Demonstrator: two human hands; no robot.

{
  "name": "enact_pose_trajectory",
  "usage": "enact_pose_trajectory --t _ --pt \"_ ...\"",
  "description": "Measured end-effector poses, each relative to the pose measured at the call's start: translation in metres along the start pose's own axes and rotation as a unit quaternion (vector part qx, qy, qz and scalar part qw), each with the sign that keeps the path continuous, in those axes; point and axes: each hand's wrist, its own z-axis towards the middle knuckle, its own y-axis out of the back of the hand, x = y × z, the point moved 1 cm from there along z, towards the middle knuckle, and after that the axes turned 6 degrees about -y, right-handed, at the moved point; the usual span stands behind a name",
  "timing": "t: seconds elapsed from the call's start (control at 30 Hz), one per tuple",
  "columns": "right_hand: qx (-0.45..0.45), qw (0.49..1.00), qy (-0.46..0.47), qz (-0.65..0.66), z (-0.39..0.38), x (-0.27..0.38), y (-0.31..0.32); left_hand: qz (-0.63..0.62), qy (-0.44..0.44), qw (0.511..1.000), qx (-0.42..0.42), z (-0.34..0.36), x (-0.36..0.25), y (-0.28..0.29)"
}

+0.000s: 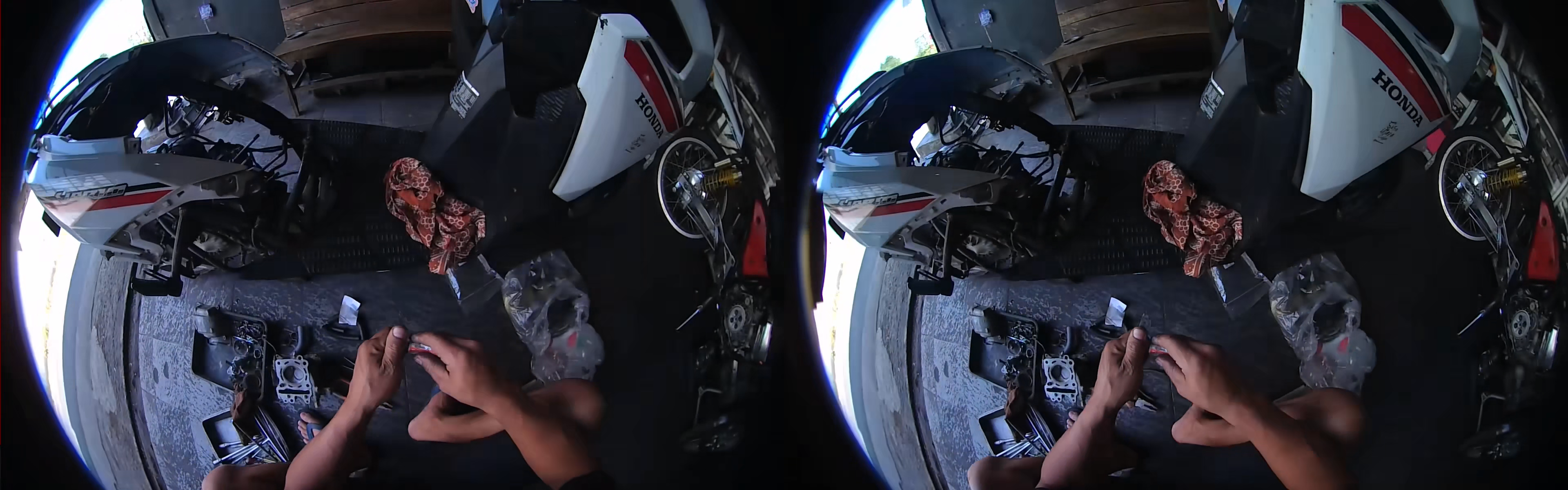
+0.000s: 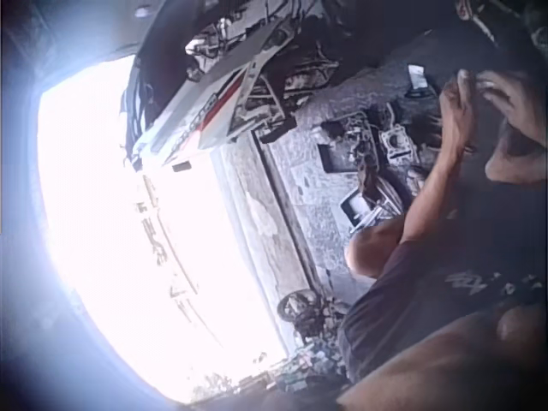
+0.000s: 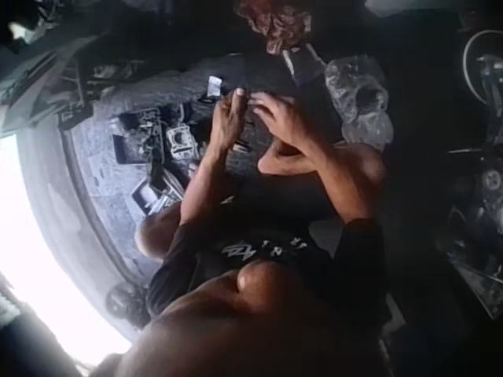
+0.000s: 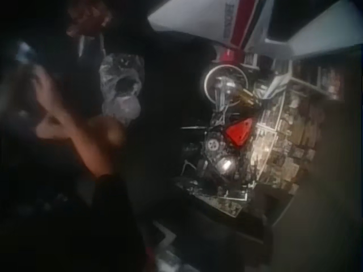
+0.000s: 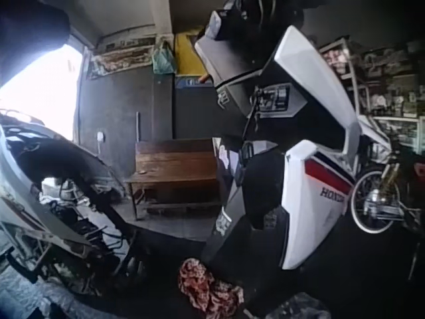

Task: The person applies a liquid sealant from a tube to the surface of a metal engine gasket, handling the gasket by hand and then picking up a small metal component.

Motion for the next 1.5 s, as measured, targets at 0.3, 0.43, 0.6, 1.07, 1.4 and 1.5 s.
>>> enact_pose_trajectory --t 0.3,0.43,0.6,1.07,1.4,1.5 --pt "-0.062 0.993 -0.087 0.050 0.001 -0.042 0.005 -0.308 0.226 0.924 0.028 0.034 0.044 -0.044" --pt "-0.031 0.901 -0.270 0.338 0.001 -0.062 0.008 -0.218 0.151 0.964 0.002 0.037 0.056 -0.064" --pt "-0.046 0.774 -0.255 0.578 0.013 -0.056 0.028 0.188 -0.016 0.982 -0.014 0.044 0.085 -0.097" --pt "-0.081 0.794 -0.236 0.554 0.012 -0.020 0.037 -0.440 0.060 0.888 -0.117 0.004 0.045 -0.047" --pt "0.032 0.839 -0.236 0.489 -0.004 0.002 -0.034 -0.613 -0.090 0.771 -0.145 -0.047 0.014 0.007" --pt "0.047 0.844 -0.244 0.476 -0.002 0.009 -0.039 -0.574 -0.129 0.801 -0.113 -0.053 0.016 0.011"
